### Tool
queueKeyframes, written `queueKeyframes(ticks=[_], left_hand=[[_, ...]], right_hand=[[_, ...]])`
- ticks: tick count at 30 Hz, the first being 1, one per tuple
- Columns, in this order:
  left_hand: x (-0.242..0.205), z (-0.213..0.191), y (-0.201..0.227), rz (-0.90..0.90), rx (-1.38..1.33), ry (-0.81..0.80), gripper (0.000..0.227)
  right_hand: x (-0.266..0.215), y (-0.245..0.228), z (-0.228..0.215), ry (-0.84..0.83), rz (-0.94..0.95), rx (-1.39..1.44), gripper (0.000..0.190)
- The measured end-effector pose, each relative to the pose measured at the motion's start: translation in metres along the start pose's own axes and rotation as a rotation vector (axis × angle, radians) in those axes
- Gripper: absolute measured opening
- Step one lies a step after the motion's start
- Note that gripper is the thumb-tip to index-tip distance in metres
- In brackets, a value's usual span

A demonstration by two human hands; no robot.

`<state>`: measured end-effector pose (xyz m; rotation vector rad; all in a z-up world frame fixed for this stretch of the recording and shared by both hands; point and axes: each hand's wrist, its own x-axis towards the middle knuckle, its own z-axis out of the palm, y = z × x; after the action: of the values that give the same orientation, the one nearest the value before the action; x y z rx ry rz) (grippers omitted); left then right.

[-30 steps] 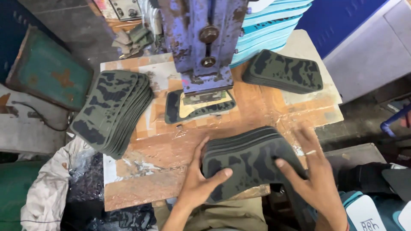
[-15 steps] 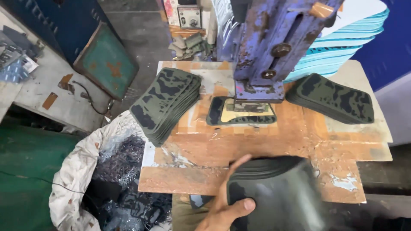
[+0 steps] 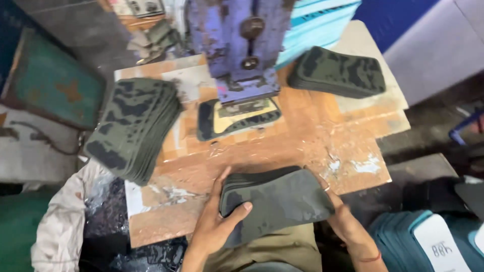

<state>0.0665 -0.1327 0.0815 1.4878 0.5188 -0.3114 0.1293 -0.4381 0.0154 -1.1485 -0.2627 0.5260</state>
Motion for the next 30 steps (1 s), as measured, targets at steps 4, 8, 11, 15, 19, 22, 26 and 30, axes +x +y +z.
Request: queueKeyframes(ticks=[4,8,11,15,19,22,26,30], left_hand=[[0.037,0.008,-0.045,0.305,0.062,-0.067,0.091],[0.061,0.03,-0.045,0.433,0.143,-0.083,0.087],[0.072,0.014,-0.044,0.527,0.114,0.131,0.071],[0.087,-0.055,-0.03,0.406,0.033,0.532,0.063],[0.133,-0.078,-0.017,0.35,0.016,0.405,0.052],[0.155,-0.074,-0.004,0.297,0.091,0.36,0.025],[0.181,-0.073,-0.014,0.487,0.631,0.571,0.036],[0.174,-0.061,-0.026,0.681,0.927,0.66,0.029]], right_hand=[[-0.023,0.02,-0.003,0.22,0.097,-0.102,0.089],[-0.05,0.032,-0.036,0.536,0.033,0.422,0.062],[-0.04,-0.001,-0.054,0.601,-0.169,0.445,0.051],[-0.005,-0.039,-0.097,0.657,-0.285,0.045,0.045],[0.025,-0.035,-0.121,0.866,-0.128,-0.059,0.04],[0.05,-0.032,-0.119,0.787,-0.245,-0.053,0.037],[0.08,-0.042,-0.112,0.781,-0.366,-0.002,0.036],[0.086,-0.033,-0.133,0.755,-0.425,0.029,0.037]])
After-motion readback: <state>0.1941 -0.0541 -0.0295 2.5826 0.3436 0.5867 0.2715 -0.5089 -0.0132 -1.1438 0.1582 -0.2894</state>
